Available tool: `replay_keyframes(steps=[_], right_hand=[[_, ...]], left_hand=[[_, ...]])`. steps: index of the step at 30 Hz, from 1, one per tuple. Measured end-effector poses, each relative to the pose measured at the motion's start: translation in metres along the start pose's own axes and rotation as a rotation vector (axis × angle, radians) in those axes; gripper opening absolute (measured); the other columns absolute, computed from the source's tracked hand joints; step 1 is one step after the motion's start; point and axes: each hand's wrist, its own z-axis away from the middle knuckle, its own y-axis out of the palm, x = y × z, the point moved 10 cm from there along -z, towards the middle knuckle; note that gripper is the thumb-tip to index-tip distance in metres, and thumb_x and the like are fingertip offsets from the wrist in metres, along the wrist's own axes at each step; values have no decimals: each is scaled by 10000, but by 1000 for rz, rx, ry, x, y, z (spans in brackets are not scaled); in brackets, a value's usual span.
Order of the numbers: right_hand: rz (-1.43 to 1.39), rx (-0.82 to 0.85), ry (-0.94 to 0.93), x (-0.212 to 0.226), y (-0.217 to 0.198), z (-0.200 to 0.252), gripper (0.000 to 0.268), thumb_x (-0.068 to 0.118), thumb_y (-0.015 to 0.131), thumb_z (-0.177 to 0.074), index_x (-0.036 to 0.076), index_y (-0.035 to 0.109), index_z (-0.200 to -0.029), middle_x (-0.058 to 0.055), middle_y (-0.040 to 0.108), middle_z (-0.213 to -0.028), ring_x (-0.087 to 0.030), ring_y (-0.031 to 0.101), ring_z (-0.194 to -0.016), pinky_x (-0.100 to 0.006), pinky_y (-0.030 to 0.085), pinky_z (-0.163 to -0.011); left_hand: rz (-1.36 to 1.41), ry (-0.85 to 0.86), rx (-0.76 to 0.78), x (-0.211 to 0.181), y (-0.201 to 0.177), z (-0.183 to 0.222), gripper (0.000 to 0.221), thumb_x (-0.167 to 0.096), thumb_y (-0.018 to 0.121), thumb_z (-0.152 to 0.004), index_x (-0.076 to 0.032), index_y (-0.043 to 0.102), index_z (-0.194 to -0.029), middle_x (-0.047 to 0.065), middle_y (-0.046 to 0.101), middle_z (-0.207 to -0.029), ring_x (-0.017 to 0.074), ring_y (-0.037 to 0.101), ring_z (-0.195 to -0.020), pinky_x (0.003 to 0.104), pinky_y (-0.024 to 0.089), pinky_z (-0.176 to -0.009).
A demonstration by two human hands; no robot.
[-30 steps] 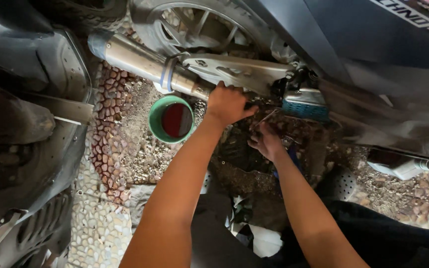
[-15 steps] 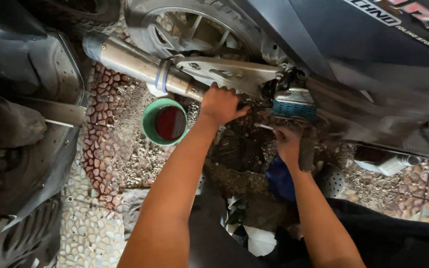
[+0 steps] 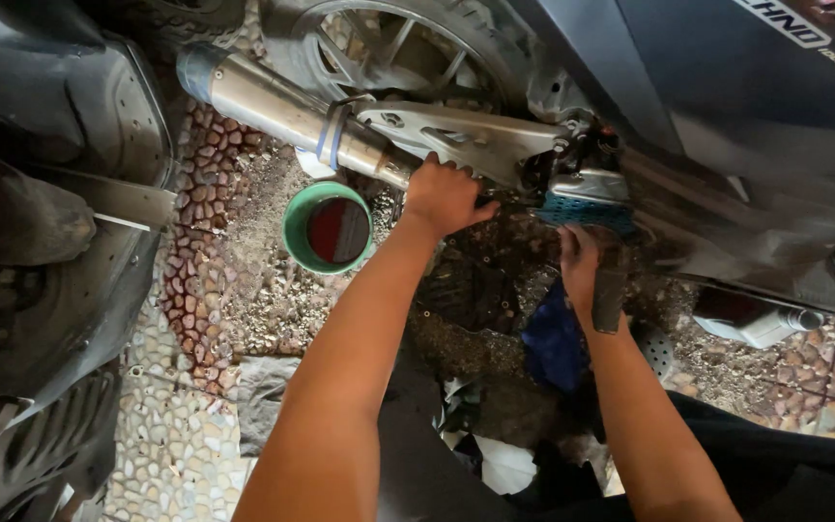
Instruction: The person is working on the underside of a motorcycle, using a wrench to tighten bolts on the engine area. A green cup containing a red liquid is placed nearby on the floor.
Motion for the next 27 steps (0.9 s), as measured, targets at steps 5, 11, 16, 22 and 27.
replay_keyframes(steps=[5, 11, 16, 22, 27], right_hand=[[223, 169, 89, 9, 1, -20, 174, 201, 724, -1063, 49, 772, -995, -136, 685, -819, -318, 654, -748, -416, 524, -713], [-85, 137, 394, -52, 35, 28, 203, 224, 690, -1092, 26, 720, -1056, -142, 711, -943, -335, 660, -851, -429, 535, -816], [499, 74, -54, -38, 81, 65, 275, 228, 664, -1054, 29, 744, -1227, -219, 740, -1111, -371, 685, -1022, -428, 533, -908], [-464, 138, 979, -126, 183, 132, 416, 403, 616, -1004, 28, 741, -1135, -126, 760, -1098, -295, 696, -1050, -434, 535, -953], [-635, 354, 1515, -42, 187, 137, 614, 548, 423, -1067, 183, 379, -1560, -40, 611, -1334, -357, 620, -990, -441, 489, -921]], left_hand=[[3, -5, 8, 0, -1, 0, 645, -703, 519, -921, -123, 800, -930, 86, 756, -1008, 255, 717, -938, 452, 468, -918], [-7, -5, 12, 0, 0, 0, 647, -705, 518, -919, -121, 797, -937, 86, 755, -1012, 259, 719, -927, 456, 465, -928], [41, -6, -16, 1, 2, -3, 633, -706, 518, -894, -141, 798, -948, 100, 749, -1027, 276, 721, -910, 472, 455, -942], [2, -2, 65, 0, 0, -1, 682, -721, 486, -936, -114, 798, -929, 104, 748, -1046, 275, 708, -967, 486, 445, -970], [32, -3, -1, 1, 7, -5, 641, -698, 500, -914, -131, 796, -942, 101, 756, -983, 278, 710, -940, 488, 456, -925]])
